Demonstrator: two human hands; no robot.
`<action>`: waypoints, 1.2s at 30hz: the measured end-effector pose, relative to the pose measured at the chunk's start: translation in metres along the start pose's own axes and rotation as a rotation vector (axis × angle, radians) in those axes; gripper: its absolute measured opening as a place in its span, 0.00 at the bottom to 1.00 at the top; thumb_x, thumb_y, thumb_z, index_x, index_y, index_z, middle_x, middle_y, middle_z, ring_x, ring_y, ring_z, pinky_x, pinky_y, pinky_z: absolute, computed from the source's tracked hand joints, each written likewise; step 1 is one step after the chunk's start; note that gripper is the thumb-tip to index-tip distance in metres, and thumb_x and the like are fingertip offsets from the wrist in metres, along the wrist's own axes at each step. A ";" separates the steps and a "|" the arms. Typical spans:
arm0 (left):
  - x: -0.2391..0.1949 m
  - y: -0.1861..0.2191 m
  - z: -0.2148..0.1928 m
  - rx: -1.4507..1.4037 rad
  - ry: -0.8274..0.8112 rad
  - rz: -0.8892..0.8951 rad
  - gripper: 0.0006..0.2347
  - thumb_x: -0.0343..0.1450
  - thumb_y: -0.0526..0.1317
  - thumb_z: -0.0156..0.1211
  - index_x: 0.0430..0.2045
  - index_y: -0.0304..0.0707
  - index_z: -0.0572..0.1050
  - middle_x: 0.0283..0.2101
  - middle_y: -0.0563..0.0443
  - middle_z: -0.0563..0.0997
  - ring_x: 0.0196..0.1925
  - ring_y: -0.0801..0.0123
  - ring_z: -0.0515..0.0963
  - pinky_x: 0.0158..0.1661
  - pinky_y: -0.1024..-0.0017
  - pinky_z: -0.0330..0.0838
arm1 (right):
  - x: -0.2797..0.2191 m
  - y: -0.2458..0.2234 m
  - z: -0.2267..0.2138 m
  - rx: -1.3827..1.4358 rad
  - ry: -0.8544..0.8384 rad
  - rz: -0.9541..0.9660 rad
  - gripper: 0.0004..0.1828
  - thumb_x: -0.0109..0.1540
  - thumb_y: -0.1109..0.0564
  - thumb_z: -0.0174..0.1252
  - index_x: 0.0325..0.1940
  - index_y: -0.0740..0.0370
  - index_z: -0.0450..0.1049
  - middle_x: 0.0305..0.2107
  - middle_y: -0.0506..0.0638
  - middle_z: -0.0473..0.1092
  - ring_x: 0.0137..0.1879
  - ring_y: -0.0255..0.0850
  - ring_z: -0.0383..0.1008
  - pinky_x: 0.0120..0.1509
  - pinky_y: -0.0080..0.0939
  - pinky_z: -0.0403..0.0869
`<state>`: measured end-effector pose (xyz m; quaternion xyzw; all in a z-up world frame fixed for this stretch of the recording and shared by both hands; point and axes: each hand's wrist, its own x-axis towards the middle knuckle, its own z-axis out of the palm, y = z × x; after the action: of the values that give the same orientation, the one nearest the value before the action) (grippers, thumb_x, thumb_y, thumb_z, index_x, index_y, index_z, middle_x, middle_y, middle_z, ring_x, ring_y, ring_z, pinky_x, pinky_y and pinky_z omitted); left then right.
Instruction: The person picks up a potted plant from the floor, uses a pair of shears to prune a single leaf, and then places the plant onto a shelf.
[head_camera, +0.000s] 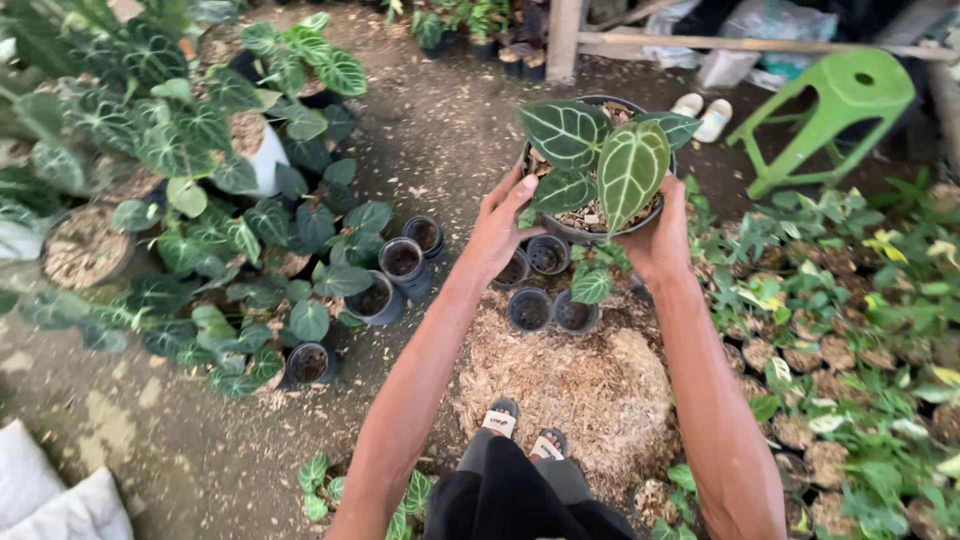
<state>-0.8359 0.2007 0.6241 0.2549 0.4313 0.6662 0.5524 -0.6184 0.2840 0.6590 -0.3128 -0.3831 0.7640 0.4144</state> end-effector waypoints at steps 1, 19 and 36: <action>-0.007 0.000 -0.005 0.003 0.047 0.018 0.38 0.70 0.53 0.62 0.74 0.42 0.53 0.72 0.37 0.62 0.75 0.47 0.59 0.61 0.25 0.57 | 0.001 0.001 0.010 0.007 -0.019 0.013 0.36 0.61 0.33 0.47 0.69 0.50 0.63 0.60 0.50 0.68 0.62 0.44 0.70 0.63 0.64 0.70; -0.137 0.063 -0.181 -0.074 0.317 0.171 0.38 0.71 0.52 0.61 0.75 0.41 0.49 0.73 0.36 0.61 0.74 0.47 0.59 0.63 0.30 0.61 | 0.028 0.134 0.176 -0.038 -0.367 0.277 0.33 0.65 0.34 0.50 0.67 0.55 0.67 0.57 0.51 0.70 0.62 0.44 0.71 0.63 0.57 0.73; -0.140 0.143 -0.311 -0.173 0.668 0.345 0.35 0.74 0.53 0.51 0.75 0.40 0.48 0.70 0.32 0.63 0.73 0.42 0.61 0.68 0.30 0.44 | 0.058 0.216 0.374 -0.205 -0.466 0.310 0.40 0.60 0.33 0.49 0.72 0.52 0.59 0.64 0.57 0.62 0.70 0.52 0.63 0.71 0.73 0.64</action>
<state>-1.1274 -0.0267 0.6104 0.0451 0.4807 0.8295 0.2806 -1.0279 0.1344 0.6589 -0.2240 -0.4907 0.8267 0.1600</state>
